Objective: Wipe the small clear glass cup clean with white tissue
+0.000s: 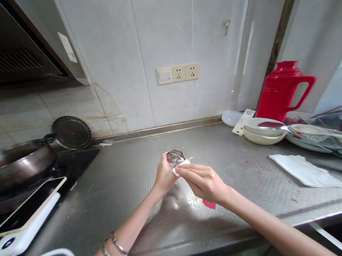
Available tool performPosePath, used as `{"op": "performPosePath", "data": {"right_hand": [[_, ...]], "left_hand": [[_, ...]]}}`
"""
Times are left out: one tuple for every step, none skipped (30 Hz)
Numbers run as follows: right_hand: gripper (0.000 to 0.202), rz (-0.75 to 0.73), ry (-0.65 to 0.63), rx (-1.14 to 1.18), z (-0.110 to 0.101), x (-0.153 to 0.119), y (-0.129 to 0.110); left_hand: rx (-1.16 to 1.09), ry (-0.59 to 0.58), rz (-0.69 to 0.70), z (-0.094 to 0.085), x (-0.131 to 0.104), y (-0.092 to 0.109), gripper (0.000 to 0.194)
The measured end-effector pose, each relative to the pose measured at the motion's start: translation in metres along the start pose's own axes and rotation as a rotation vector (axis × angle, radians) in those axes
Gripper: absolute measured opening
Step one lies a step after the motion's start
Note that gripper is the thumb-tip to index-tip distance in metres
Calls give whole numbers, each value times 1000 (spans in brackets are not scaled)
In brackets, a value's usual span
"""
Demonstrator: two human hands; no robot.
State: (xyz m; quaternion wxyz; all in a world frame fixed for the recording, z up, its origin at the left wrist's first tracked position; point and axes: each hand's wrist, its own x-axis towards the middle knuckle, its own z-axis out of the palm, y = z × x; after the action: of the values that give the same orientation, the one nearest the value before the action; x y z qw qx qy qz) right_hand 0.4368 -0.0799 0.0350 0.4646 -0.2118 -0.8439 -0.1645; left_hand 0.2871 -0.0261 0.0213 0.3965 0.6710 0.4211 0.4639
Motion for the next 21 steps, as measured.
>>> {"op": "performPosePath", "data": {"right_hand": [[46, 10, 21, 8, -2, 0, 2], [46, 31, 51, 13, -3, 2, 5], [44, 70, 88, 14, -5, 3, 8], [40, 130, 129, 12, -6, 5, 13], [35, 204, 176, 8, -6, 7, 18], [30, 287, 222, 5, -5, 8, 22], [26, 363, 261, 8, -4, 10, 26], [22, 418, 287, 18, -2, 10, 28], [20, 451, 295, 38, 0, 11, 29], [19, 461, 290, 63, 1, 10, 28], [20, 457, 276, 90, 3, 9, 26], [21, 447, 265, 112, 4, 8, 23], [23, 440, 259, 127, 4, 7, 20], [25, 436, 257, 133, 4, 6, 16], [26, 431, 258, 134, 3, 5, 13], [28, 423, 258, 133, 2, 4, 10], [29, 414, 253, 132, 0, 3, 7], [30, 406, 247, 131, -1, 2, 5], [31, 397, 244, 131, -3, 1, 3], [31, 388, 243, 133, -4, 0, 1], [32, 379, 244, 137, -5, -1, -1]], "left_hand": [[0, 11, -12, 0, 0, 0, 58], [3, 18, -20, 1, 1, 1, 59], [3, 17, -25, 1, 1, 2, 61], [-1, 11, -28, 2, 1, 3, 63], [-15, 4, -28, 4, 0, 4, 65], [-37, -6, -25, 5, -1, 6, 65], [-68, -16, -18, 6, -2, 8, 64], [-106, -23, -11, 8, -3, 10, 62], [-147, -33, -3, 9, -4, 12, 60], [-190, -47, 0, 9, -5, 15, 57], [-227, -61, -1, 10, -6, 17, 55], [-256, -69, -4, 11, -7, 19, 54], [-277, -74, -8, 11, -7, 21, 53], [-292, -75, -12, 11, -8, 23, 52], [-300, -74, -17, 11, -8, 25, 52], [-300, -74, -24, 11, -8, 26, 52], [-298, -77, -33, 10, -8, 27, 53], [-294, -86, -46, 10, -8, 27, 54], [-288, -96, -59, 9, -8, 27, 56], [-281, -107, -69, 8, -8, 27, 58], [-276, -112, -76, 7, -7, 26, 60]]}}
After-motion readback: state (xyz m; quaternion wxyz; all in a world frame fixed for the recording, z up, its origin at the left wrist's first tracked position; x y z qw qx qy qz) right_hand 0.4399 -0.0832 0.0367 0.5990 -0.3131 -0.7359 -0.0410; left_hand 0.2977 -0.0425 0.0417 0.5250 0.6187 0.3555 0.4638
